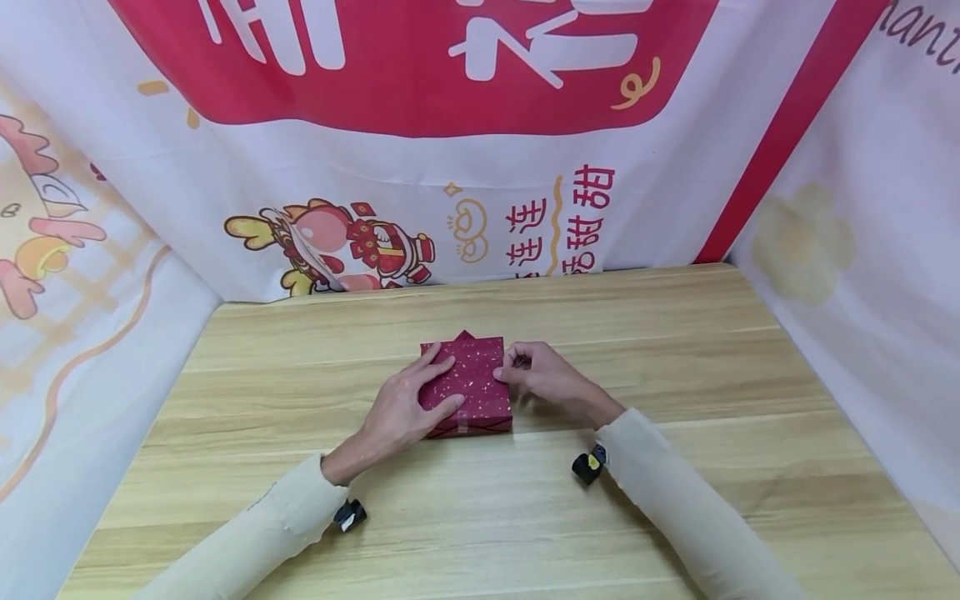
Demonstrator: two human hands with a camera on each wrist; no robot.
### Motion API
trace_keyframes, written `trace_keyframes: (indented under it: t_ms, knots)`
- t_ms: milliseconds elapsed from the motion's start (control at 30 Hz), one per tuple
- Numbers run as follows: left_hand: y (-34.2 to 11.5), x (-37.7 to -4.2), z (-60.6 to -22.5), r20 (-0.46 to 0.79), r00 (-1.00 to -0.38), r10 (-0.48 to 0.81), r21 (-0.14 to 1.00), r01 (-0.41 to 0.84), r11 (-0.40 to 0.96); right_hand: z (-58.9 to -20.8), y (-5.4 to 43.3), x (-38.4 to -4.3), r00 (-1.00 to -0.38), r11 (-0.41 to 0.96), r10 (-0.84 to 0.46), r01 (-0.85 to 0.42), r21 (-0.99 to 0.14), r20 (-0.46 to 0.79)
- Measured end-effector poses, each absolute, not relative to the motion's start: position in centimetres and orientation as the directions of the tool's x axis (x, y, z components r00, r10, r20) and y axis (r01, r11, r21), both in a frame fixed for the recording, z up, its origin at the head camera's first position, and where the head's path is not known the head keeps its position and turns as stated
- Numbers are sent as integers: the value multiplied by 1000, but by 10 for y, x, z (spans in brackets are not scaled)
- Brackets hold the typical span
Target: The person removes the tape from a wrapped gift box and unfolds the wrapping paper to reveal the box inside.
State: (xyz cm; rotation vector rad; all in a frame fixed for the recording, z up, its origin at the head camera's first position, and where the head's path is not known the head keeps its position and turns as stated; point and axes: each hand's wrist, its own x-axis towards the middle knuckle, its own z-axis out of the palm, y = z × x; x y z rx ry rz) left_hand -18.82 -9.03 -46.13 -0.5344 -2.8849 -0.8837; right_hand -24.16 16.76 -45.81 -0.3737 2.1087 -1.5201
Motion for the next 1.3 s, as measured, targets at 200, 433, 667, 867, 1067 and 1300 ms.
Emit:
trace_keyframes:
  t_ms: [200, 433, 667, 867, 1067, 1300]
  knots:
    - [-91, -188, -461, 177, -935, 308, 531, 354, 770, -456, 166, -247, -809, 220, -466, 285, -933, -358]
    - [-91, -189, -463, 179, -933, 312, 522, 359, 773, -457, 172, -252, -752, 175, -490, 410, -895, -440]
    - [-91, -189, -464, 171, -936, 306, 525, 350, 776, -453, 177, -254, -739, 257, -494, 380, -888, -459]
    - [-92, -189, -464, 172, -936, 306, 521, 350, 778, -455, 181, -255, -737, 313, -489, 351, -883, -466]
    - [-91, -189, -464, 176, -935, 308, 530, 354, 771, -458, 185, -257, -727, 278, -522, 351, -894, -447]
    - [-91, -189, -462, 171, -937, 305, 536, 348, 769, -462, 192, -257, -723, 274, -540, 333, -902, -430]
